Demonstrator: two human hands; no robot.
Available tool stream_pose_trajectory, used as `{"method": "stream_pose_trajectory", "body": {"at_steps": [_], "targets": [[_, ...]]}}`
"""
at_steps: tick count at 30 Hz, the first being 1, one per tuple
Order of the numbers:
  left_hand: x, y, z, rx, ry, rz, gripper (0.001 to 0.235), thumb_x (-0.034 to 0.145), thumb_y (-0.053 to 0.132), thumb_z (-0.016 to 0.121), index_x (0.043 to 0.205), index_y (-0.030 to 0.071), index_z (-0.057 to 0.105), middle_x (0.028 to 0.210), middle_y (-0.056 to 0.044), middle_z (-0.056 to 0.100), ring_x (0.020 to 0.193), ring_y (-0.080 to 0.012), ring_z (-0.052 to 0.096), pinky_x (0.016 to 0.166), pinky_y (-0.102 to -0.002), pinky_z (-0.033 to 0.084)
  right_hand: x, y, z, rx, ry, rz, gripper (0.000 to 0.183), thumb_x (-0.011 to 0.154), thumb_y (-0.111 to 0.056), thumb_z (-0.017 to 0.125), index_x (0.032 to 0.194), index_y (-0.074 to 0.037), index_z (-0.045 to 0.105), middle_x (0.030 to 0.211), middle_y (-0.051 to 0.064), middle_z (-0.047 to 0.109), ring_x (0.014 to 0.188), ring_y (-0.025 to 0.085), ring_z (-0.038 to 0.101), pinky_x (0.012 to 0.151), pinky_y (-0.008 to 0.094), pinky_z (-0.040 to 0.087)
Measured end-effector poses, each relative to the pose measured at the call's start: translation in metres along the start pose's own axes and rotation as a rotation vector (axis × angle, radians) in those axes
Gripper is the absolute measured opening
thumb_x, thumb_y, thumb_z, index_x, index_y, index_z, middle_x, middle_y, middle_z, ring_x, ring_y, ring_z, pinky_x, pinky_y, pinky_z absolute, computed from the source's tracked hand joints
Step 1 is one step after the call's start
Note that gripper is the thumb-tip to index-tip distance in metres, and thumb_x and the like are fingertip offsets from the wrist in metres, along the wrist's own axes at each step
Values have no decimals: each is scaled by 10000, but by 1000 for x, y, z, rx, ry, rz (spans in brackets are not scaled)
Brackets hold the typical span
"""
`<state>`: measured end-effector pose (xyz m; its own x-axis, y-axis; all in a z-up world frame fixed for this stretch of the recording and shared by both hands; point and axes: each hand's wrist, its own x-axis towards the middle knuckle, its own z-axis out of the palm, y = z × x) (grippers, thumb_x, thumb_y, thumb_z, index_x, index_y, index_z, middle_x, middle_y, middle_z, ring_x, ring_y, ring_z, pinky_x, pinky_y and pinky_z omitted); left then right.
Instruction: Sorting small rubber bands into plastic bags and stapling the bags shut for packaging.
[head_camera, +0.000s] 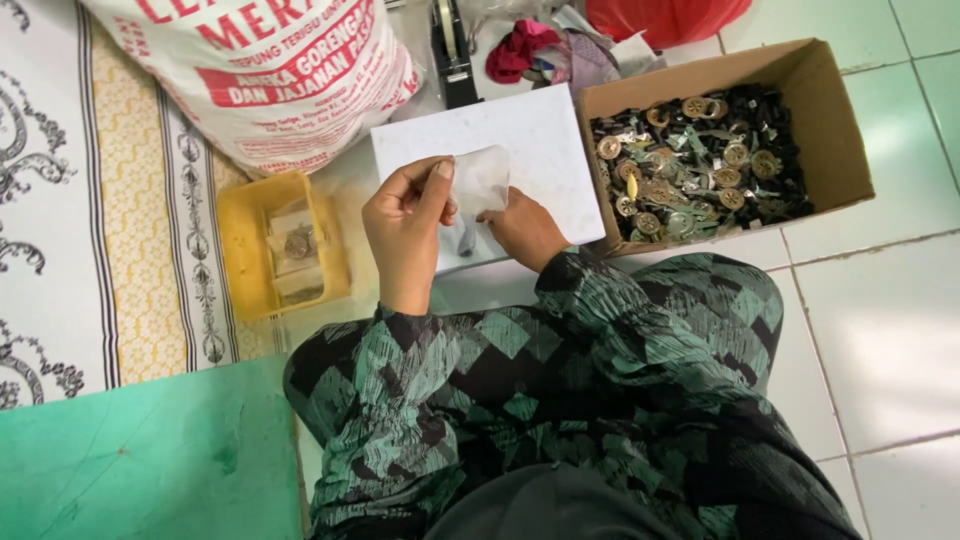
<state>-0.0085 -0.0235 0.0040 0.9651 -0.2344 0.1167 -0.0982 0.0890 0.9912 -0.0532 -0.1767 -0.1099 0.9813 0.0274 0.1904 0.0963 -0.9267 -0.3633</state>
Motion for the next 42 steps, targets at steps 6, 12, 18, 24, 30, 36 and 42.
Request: {"method": "stream_pose_trajectory", "body": {"at_steps": [6,12,18,24,30,36,42], "targets": [[1,15,36,1,-50,-20,199,988,187,729,1077,10,755,752,-76,623,657,-109,611,594,-256,568,-6,78,-34,488,128,126,165,808,2,703,902,-93,801,849,99,640,732,265,681,644,341,571],[7,12,81,13,-125,-35,210,995,197,718,1078,6,748,755,-66,615,673,-101,610,591,-253,563,-32,188,-74,561,145,424,274,967,9,583,1121,-74,794,934,125,639,816,224,644,693,374,553],[10,-1,116,19,-197,-83,243,985,212,722,1087,-7,747,753,-68,619,672,-112,619,588,-259,567,-58,269,-30,433,69,599,203,961,-10,629,1064,-45,800,979,191,681,878,358,696,710,467,589],[11,-1,129,43,-229,-122,250,984,218,722,1090,-7,746,768,-68,622,687,-109,620,596,-260,575,-56,277,-12,210,-153,582,142,962,-45,697,1046,-60,810,963,182,692,840,329,723,704,457,634],[8,4,131,42,-232,-130,249,986,211,716,1102,-9,742,774,-70,617,688,-106,621,602,-262,574,-45,256,-14,-68,-251,520,135,972,-97,717,1040,-23,808,1016,205,696,869,322,724,724,457,648],[5,5,119,33,-206,-101,237,993,199,709,1100,-9,741,769,-72,608,677,-108,612,588,-266,562,-52,270,6,-53,-236,509,128,988,-87,692,1058,-48,792,1092,192,694,936,346,719,757,461,638],[4,10,90,30,-138,-75,224,991,179,712,1102,-13,745,774,-68,605,667,-106,609,589,-255,554,-33,207,-85,374,54,431,128,1035,-12,644,1121,58,709,992,219,636,887,358,688,749,450,590]]}}
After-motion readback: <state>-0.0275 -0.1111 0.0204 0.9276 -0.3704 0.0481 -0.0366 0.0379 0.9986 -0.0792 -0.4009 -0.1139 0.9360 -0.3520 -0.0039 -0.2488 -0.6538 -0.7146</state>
